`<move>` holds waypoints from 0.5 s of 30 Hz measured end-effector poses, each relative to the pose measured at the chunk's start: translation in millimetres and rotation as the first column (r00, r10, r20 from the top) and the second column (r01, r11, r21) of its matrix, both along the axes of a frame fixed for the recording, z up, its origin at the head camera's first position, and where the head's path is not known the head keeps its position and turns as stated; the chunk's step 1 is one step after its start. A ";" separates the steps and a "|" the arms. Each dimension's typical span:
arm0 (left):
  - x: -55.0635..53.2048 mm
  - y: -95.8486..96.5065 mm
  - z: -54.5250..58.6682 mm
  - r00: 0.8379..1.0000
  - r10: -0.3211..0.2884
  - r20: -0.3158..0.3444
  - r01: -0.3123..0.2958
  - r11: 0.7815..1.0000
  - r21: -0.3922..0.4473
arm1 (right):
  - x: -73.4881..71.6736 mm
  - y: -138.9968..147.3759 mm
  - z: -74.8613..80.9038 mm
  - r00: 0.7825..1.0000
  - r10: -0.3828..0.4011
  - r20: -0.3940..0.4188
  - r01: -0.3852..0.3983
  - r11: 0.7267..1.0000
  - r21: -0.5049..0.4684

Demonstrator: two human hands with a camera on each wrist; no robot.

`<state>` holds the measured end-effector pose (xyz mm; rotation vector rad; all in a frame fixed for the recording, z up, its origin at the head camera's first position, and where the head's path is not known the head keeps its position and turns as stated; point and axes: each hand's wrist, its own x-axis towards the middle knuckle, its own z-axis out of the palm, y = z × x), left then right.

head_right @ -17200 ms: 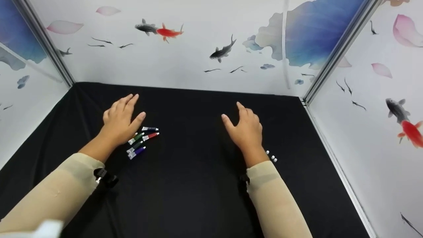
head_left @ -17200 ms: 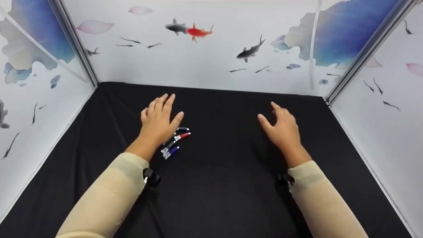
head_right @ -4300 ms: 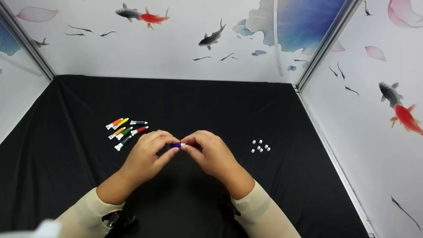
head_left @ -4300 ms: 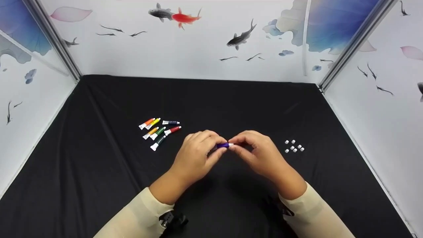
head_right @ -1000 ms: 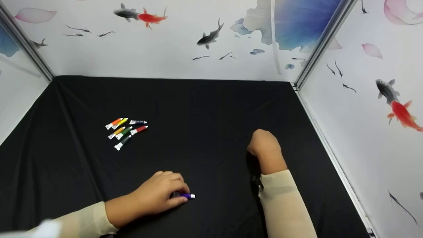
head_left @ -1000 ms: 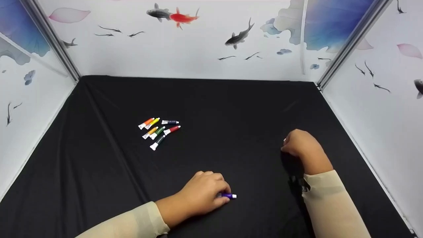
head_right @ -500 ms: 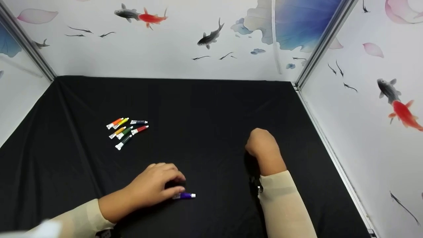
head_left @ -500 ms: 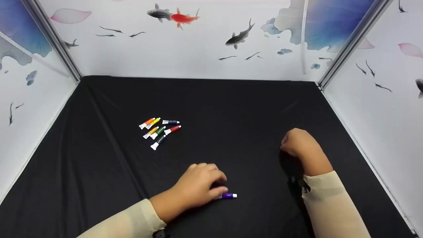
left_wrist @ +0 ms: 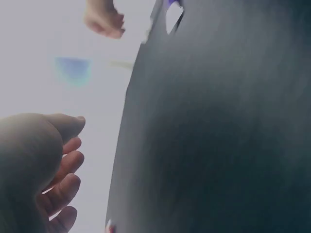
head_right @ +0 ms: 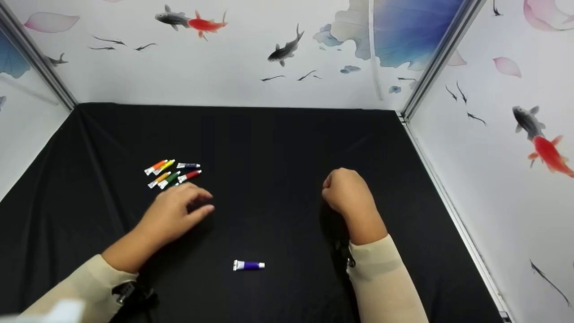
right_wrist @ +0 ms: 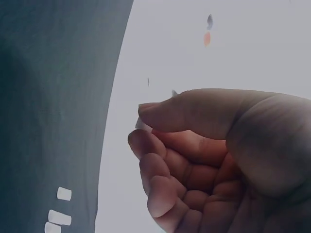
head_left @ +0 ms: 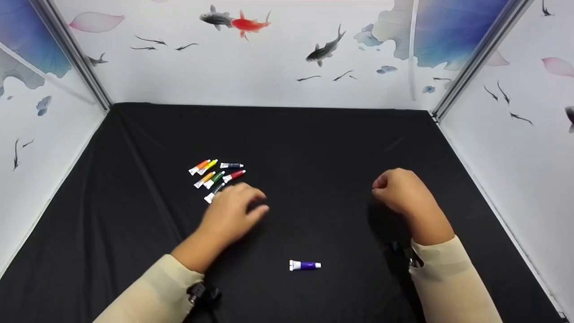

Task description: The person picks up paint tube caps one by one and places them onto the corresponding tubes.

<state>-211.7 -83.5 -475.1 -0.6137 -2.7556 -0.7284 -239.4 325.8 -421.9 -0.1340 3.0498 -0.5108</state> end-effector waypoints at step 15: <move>-30.4 -53.1 -4.3 0.956 0.278 0.095 -0.275 0.961 -0.040 | 0.3 -5.2 0.5 0.992 -0.035 -0.120 0.019 0.990 -0.137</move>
